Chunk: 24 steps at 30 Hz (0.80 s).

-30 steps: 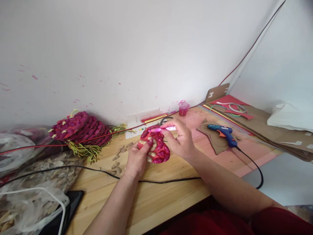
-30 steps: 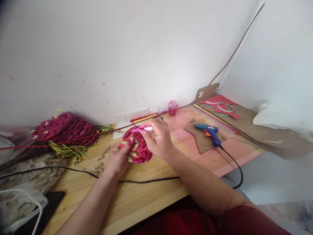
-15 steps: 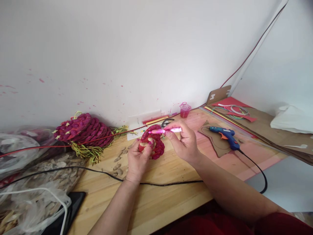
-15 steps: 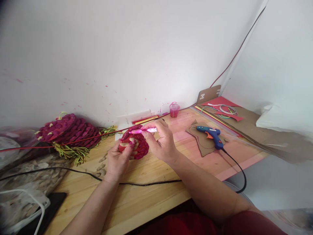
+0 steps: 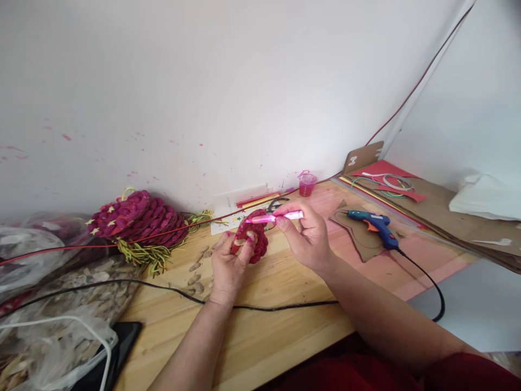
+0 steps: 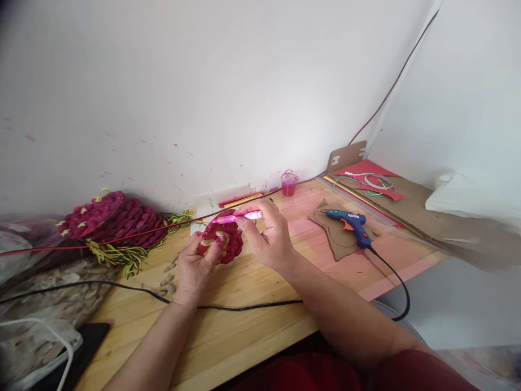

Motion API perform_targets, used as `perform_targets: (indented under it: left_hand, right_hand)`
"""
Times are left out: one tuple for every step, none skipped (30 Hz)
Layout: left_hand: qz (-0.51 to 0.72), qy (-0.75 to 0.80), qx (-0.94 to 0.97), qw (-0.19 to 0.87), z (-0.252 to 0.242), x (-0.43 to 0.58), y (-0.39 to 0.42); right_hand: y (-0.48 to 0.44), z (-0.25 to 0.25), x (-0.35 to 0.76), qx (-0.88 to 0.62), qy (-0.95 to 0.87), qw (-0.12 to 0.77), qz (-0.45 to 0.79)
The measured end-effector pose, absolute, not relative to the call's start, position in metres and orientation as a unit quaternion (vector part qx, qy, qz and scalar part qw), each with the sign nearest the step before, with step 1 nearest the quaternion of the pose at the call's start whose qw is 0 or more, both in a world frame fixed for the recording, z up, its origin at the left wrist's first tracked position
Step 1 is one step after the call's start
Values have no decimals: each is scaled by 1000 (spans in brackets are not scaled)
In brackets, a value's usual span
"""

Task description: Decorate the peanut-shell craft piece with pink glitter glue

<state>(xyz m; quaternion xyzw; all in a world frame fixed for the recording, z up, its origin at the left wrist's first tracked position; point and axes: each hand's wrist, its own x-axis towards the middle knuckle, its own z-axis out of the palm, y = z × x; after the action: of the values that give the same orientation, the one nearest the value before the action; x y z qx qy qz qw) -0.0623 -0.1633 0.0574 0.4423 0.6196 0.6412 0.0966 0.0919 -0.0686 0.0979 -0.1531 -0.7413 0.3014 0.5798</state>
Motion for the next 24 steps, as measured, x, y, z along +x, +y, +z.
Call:
perform_targets:
  left_hand:
    - [639, 620, 446, 94, 57, -63, -163]
    - [637, 620, 450, 91, 57, -63, -163]
    - [634, 620, 455, 88, 57, -63, -163]
    - [631, 620, 458, 86, 57, -63, -163]
    - [630, 619, 461, 84, 56, -64, -163]
    - [630, 618, 463, 84, 56, -64, -163]
    - [630, 617, 463, 84, 56, -64, -163]
    - [630, 618, 463, 84, 56, -64, -163]
    - [630, 618, 463, 84, 56, -64, -162]
    - [629, 618, 463, 85, 56, -64, -162]
    - [628, 618, 464, 85, 56, -64, -162]
    - [627, 618, 466, 85, 56, -64, -162]
    - [626, 618, 469, 82, 56, -64, -162]
    - [625, 617, 472, 79, 56, -65, -162]
    - [624, 616, 476, 75, 55, -65, -162]
    - [622, 616, 478, 70, 55, -65, -162]
    - [620, 616, 481, 66, 54, -65, -162]
    - [620, 617, 481, 62, 54, -65, -162]
    - [620, 618, 480, 59, 53, -65, -162]
    - [619, 619, 480, 58, 53, -65, -162]
    - [618, 619, 481, 58, 53, -65, -162]
    - [616, 619, 483, 58, 54, -65, -162]
    - [615, 618, 486, 60, 55, -65, -163]
    - [613, 619, 487, 62, 55, -64, -163]
  right_hand:
    - [-69, 98, 92, -151, -743, 578, 303]
    - [-69, 99, 92, -151, -744, 576, 303]
    - [-68, 99, 92, -152, -746, 573, 303]
    - [-68, 99, 92, -156, -747, 572, 301]
    - [-68, 99, 92, -160, -747, 571, 299]
    - [-68, 99, 92, -163, -746, 573, 297]
    - [-67, 99, 92, -165, -745, 575, 296]
    - [-67, 99, 92, -165, -744, 577, 296]
    - [-67, 99, 93, -163, -742, 578, 298]
    - [-67, 99, 93, -161, -742, 577, 302]
    - [-67, 99, 93, -159, -742, 576, 305]
    - [-67, 99, 93, -158, -742, 574, 308]
    - [-67, 99, 93, -158, -743, 572, 309]
    - [-67, 100, 93, -159, -744, 571, 309]
    - [-67, 100, 93, -162, -744, 571, 308]
    - [-67, 100, 93, -164, -743, 571, 308]
    - [-66, 101, 93, -167, -743, 571, 308]
    - [-66, 101, 94, -168, -742, 571, 309]
    - [-66, 102, 94, -169, -741, 572, 309]
    - [-65, 102, 94, -169, -739, 574, 310]
    - [-65, 102, 94, -168, -737, 575, 312]
    - [-65, 102, 94, -168, -735, 576, 315]
    - [-66, 102, 94, -167, -733, 577, 319]
    - [-66, 101, 94, -167, -732, 576, 323]
